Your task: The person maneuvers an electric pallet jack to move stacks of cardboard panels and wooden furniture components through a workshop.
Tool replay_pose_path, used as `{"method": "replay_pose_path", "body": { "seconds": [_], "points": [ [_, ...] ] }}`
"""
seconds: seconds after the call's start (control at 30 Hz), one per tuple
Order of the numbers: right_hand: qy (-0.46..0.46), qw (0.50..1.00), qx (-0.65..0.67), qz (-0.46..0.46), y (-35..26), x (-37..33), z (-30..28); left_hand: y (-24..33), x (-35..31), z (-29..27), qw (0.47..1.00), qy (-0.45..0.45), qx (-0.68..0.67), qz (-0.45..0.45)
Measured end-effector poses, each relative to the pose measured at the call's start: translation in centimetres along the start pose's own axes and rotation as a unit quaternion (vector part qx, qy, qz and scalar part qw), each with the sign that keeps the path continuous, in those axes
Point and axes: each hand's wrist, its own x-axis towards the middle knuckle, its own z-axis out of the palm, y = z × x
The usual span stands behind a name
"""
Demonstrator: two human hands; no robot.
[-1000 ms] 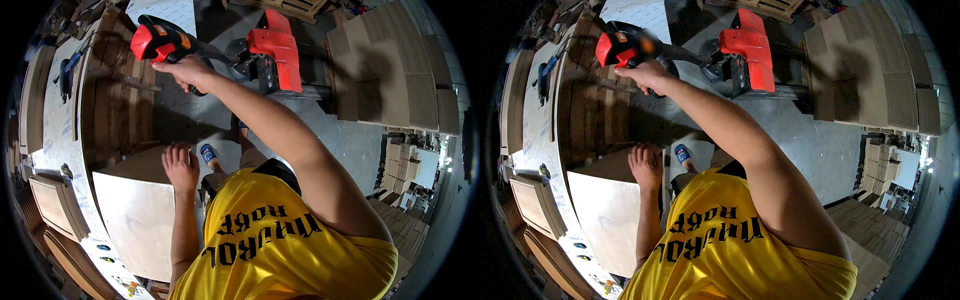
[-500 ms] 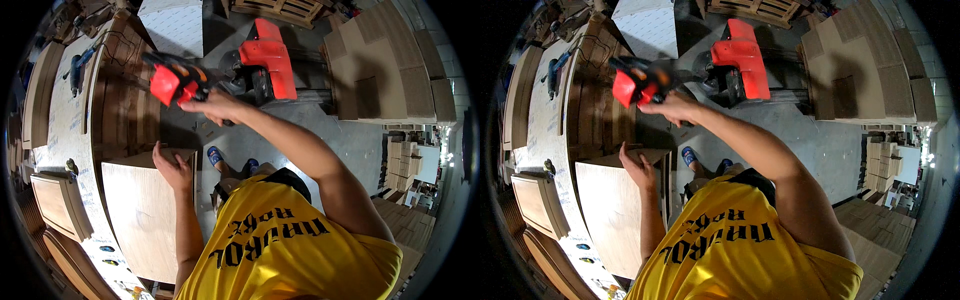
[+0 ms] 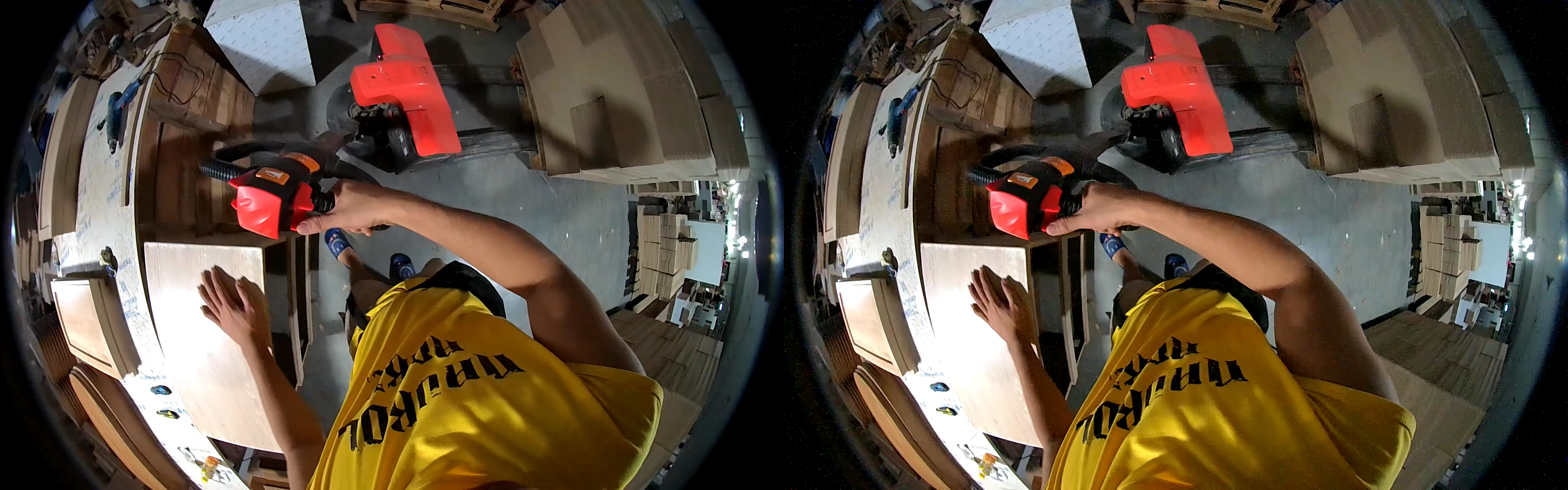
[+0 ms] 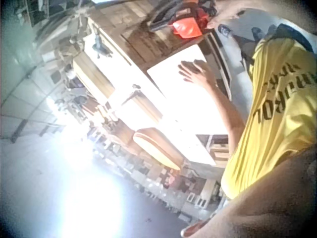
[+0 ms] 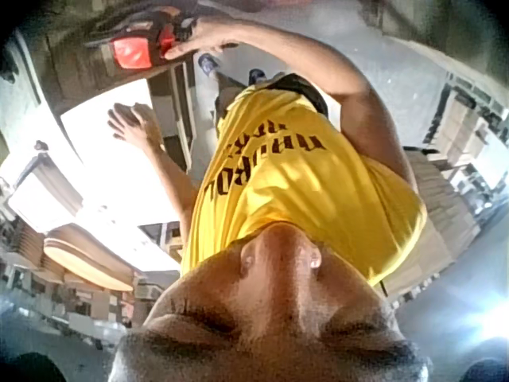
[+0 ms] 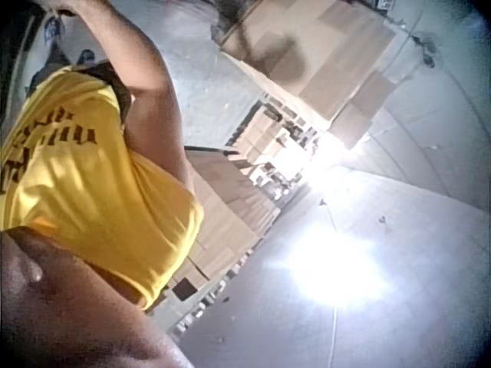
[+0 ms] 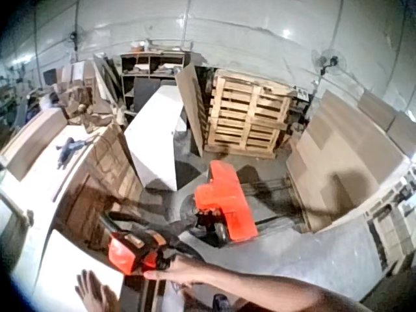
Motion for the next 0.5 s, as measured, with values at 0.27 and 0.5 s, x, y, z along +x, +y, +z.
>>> {"method": "replay_pose_path", "body": {
  "seconds": [0.27,0.5],
  "points": [
    [-0.042,0.999,0.005,0.027,0.6,-4.5,0.5,-0.2,0.2,0.9,0.999,0.030,-0.042,0.018],
    [-0.125,0.984,-0.099,0.078,7.8,-10.7,1.6,-2.7,1.8,2.1,0.998,0.033,-0.046,0.031]
  ]
}}
